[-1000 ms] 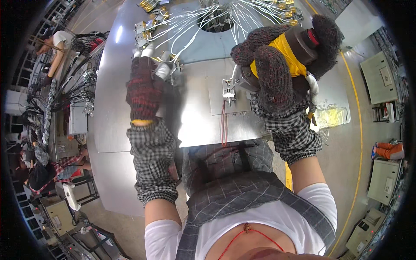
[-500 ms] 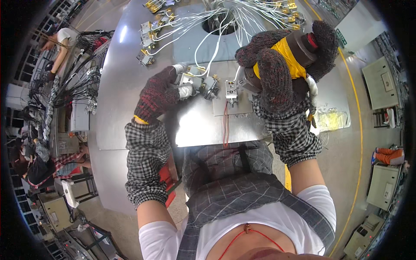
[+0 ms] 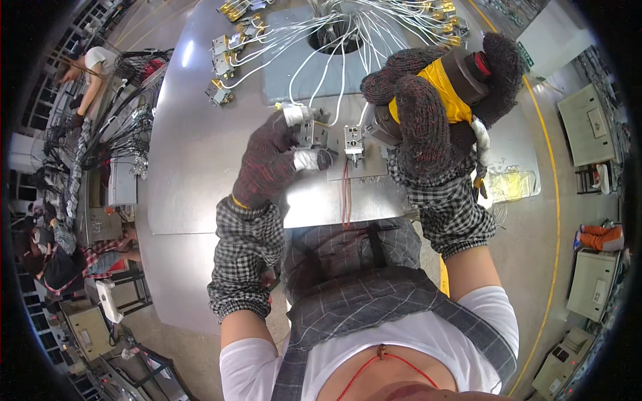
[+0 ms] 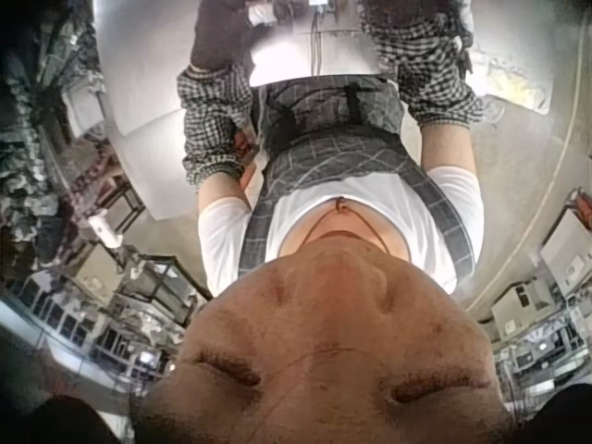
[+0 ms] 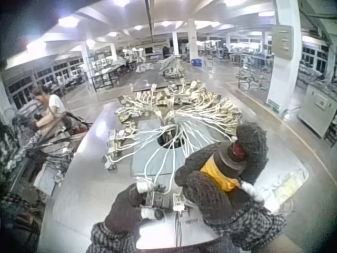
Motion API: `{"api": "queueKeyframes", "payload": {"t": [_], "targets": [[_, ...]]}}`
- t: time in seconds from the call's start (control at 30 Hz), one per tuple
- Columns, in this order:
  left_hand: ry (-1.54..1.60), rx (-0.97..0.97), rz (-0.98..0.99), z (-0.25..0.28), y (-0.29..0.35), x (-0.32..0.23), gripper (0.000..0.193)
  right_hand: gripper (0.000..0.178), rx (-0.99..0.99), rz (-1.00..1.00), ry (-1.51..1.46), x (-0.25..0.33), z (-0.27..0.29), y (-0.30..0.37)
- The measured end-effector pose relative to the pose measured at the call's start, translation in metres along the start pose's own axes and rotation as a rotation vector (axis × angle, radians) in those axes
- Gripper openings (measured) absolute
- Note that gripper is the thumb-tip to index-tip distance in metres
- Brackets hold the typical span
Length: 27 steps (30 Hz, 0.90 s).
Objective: Assemble complex electronic wiring and components onto a metal base plate at a workstation.
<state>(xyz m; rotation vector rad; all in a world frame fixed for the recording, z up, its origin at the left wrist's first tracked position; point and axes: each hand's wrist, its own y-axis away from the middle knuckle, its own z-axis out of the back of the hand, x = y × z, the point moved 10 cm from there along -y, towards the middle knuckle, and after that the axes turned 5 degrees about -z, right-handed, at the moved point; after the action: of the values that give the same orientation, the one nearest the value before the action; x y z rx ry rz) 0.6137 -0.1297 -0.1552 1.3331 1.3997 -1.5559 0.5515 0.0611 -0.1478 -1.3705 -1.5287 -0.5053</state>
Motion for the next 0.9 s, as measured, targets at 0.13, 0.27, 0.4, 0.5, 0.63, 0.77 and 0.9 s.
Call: {"api": "queueKeyframes", "payload": {"t": [0.13,0.27,0.4,0.5,0.63,0.77,0.9], "targets": [[-0.231,-0.019,0.047,-0.022,-0.008,-0.004,0.063,0.068,-0.018,0.213,-0.156,0.062,-0.023,0.002],[-0.306,0.027,0.056,-0.033,-0.017,0.013,0.068,0.072,0.004,0.323,-0.321,0.086,-0.020,0.006],[-0.333,0.061,0.141,-0.026,-0.012,0.021,0.061,0.070,0.025,0.312,-0.291,0.076,-0.028,0.011],[-0.545,0.143,0.219,-0.040,-0.016,0.014,0.057,0.066,0.019,0.295,-0.258,0.069,-0.026,0.013],[-0.655,0.159,0.217,-0.042,-0.017,0.012,0.057,0.061,-0.010,0.264,-0.160,0.054,-0.020,0.013],[-0.766,0.108,0.126,-0.036,-0.013,0.013,0.067,0.057,-0.024,0.084,0.026,0.012,0.001,0.008],[-0.660,0.075,0.216,-0.023,-0.002,0.011,0.073,0.054,-0.001,-0.018,0.071,-0.014,0.013,0.003]]}}
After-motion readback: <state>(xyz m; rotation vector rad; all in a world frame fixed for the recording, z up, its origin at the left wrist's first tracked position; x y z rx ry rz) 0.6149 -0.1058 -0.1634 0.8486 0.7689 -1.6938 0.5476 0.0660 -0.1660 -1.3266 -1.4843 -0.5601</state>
